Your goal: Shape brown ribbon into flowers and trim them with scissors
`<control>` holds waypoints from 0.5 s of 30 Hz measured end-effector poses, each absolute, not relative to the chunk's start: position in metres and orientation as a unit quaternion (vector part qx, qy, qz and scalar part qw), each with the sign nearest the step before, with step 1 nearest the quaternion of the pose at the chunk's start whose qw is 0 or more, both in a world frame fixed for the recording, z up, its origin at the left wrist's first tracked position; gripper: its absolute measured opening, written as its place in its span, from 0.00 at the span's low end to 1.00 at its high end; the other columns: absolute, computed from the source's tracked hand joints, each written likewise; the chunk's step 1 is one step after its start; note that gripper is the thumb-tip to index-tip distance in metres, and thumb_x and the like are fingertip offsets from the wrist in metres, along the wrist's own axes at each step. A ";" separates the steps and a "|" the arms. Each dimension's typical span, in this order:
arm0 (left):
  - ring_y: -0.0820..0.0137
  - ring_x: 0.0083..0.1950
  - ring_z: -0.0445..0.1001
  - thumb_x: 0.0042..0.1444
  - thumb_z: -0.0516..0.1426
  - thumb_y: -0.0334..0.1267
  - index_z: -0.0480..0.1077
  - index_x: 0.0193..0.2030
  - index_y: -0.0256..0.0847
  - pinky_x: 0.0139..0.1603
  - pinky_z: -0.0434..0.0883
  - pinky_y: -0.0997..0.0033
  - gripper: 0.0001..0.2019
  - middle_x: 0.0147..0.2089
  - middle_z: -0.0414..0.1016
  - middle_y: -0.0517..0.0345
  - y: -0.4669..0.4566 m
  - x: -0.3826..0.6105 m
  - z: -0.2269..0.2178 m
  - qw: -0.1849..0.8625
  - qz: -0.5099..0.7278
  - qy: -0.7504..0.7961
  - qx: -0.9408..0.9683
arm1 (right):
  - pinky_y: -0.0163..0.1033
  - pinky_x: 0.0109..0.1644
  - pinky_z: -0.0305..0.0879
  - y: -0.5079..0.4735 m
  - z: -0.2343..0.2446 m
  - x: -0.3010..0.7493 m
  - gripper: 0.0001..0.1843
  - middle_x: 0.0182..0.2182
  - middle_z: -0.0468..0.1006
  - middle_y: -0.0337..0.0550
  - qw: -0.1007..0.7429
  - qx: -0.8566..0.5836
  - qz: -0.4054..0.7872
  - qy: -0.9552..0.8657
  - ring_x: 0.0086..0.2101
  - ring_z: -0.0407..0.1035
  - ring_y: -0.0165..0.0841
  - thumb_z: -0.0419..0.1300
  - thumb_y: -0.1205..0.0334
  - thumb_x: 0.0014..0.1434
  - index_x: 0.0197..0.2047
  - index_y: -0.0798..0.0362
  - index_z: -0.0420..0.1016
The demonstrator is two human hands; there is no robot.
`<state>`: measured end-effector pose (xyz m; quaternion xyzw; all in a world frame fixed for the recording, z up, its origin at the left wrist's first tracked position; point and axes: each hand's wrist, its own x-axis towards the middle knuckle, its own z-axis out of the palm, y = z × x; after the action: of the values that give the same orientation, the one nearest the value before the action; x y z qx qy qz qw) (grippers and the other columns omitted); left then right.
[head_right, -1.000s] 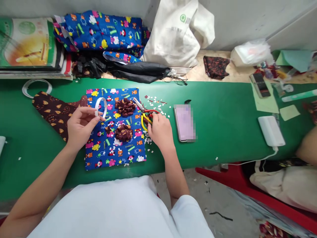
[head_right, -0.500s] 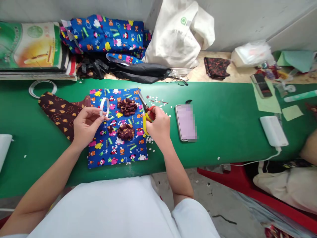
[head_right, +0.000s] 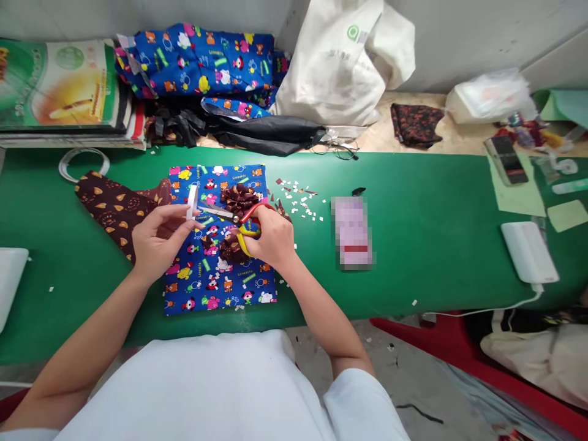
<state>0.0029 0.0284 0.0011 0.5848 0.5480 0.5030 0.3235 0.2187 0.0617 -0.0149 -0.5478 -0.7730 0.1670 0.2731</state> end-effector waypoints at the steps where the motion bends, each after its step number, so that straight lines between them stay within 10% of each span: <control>1: 0.71 0.37 0.81 0.55 0.60 0.34 0.73 0.46 0.43 0.41 0.77 0.73 0.11 0.41 0.80 0.60 0.028 0.003 0.001 0.317 0.500 0.548 0.591 | 0.41 0.31 0.59 0.062 -0.015 0.220 0.13 0.27 0.72 0.43 0.266 -0.544 0.157 -0.780 0.29 0.66 0.37 0.60 0.50 0.51 0.33 0.48 0.62; 15: 0.71 0.40 0.80 0.55 0.60 0.36 0.72 0.45 0.43 0.43 0.78 0.72 0.10 0.42 0.78 0.59 0.029 0.000 -0.008 0.309 0.491 0.528 0.620 | 0.41 0.35 0.56 0.066 -0.021 0.222 0.12 0.28 0.68 0.45 0.238 -0.457 0.001 -0.857 0.31 0.59 0.38 0.57 0.55 0.50 0.35 0.53 0.65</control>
<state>0.0003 0.0286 -0.0078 0.6201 0.5280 0.4912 0.3088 0.2218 0.0656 -0.0213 -0.4569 -0.8569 0.0009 0.2384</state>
